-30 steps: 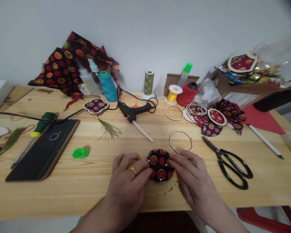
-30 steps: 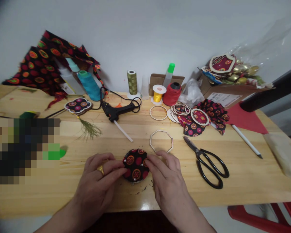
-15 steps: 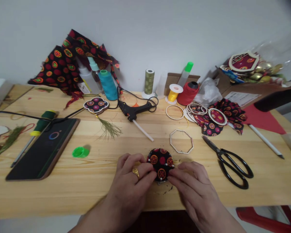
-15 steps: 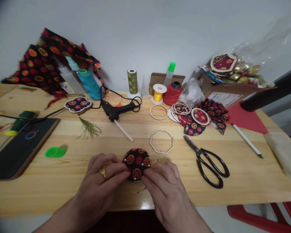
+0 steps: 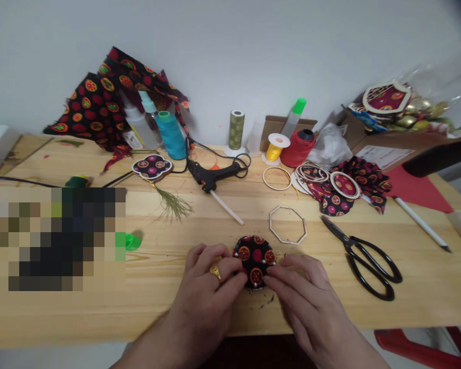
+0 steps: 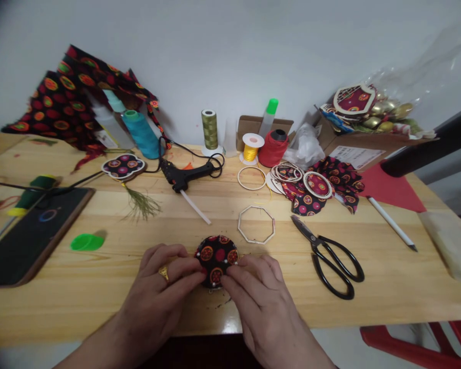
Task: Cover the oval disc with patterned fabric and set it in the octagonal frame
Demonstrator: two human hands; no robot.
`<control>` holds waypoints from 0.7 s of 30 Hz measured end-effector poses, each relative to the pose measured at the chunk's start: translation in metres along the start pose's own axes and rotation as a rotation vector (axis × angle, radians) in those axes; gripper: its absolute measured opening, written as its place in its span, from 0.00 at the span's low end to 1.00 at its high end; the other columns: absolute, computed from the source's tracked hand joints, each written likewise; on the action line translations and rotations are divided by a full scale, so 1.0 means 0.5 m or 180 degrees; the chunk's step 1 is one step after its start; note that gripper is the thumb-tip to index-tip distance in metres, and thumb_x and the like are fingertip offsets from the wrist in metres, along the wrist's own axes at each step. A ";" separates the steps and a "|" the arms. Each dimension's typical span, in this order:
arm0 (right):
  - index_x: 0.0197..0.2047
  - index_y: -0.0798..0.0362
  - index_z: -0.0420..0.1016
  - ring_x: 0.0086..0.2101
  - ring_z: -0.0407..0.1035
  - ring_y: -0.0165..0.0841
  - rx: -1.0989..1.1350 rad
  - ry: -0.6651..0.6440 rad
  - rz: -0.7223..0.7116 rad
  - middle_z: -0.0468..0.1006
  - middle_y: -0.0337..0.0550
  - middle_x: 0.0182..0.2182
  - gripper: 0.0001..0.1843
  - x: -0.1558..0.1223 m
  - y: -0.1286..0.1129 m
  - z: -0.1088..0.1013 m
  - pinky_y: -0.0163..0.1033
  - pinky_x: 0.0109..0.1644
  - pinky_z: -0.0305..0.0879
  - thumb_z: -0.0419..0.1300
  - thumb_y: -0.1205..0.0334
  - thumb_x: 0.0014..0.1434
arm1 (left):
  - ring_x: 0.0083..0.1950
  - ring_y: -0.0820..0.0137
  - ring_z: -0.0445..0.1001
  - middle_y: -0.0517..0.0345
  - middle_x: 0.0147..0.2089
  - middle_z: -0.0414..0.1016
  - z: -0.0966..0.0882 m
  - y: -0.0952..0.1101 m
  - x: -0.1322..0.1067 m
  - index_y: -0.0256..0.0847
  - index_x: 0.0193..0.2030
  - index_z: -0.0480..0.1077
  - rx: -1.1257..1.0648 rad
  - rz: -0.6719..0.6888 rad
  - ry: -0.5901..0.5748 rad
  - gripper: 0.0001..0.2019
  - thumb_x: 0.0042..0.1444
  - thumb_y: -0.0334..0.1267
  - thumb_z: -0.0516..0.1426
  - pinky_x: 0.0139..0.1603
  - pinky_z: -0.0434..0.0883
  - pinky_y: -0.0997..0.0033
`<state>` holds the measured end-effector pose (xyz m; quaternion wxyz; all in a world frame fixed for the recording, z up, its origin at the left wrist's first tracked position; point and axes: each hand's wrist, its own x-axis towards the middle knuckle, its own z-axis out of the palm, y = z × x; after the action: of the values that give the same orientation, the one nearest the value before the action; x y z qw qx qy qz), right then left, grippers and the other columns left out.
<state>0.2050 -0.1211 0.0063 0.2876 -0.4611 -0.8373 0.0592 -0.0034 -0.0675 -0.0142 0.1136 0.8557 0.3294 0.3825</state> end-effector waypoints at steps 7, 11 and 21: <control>0.60 0.57 0.67 0.54 0.61 0.46 -0.0319 -0.0106 0.0333 0.73 0.52 0.56 0.26 0.006 0.022 0.022 0.57 0.55 0.66 0.52 0.78 0.59 | 0.57 0.52 0.61 0.53 0.55 0.77 0.002 -0.006 -0.015 0.42 0.55 0.70 0.0395 -0.0005 -0.0324 0.25 0.52 0.19 0.51 0.53 0.59 0.47; 0.60 0.57 0.67 0.55 0.59 0.47 -0.0365 -0.0135 0.0342 0.73 0.51 0.56 0.27 0.004 0.027 0.039 0.59 0.55 0.65 0.51 0.79 0.58 | 0.56 0.53 0.62 0.56 0.52 0.79 0.012 -0.003 -0.015 0.43 0.52 0.71 0.0410 -0.0044 -0.0300 0.23 0.53 0.18 0.51 0.54 0.56 0.47; 0.54 0.57 0.69 0.51 0.67 0.40 -0.0585 0.0455 0.0135 0.76 0.52 0.48 0.19 0.047 0.065 -0.027 0.44 0.52 0.70 0.53 0.74 0.60 | 0.55 0.57 0.67 0.50 0.54 0.77 0.022 -0.045 -0.038 0.44 0.57 0.70 0.0599 0.0065 0.0349 0.18 0.63 0.28 0.49 0.53 0.64 0.57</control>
<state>0.2267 -0.0859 0.0157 0.3018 -0.5062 -0.8066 -0.0448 -0.0155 -0.0620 -0.0427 0.0107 0.8437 0.3609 0.3972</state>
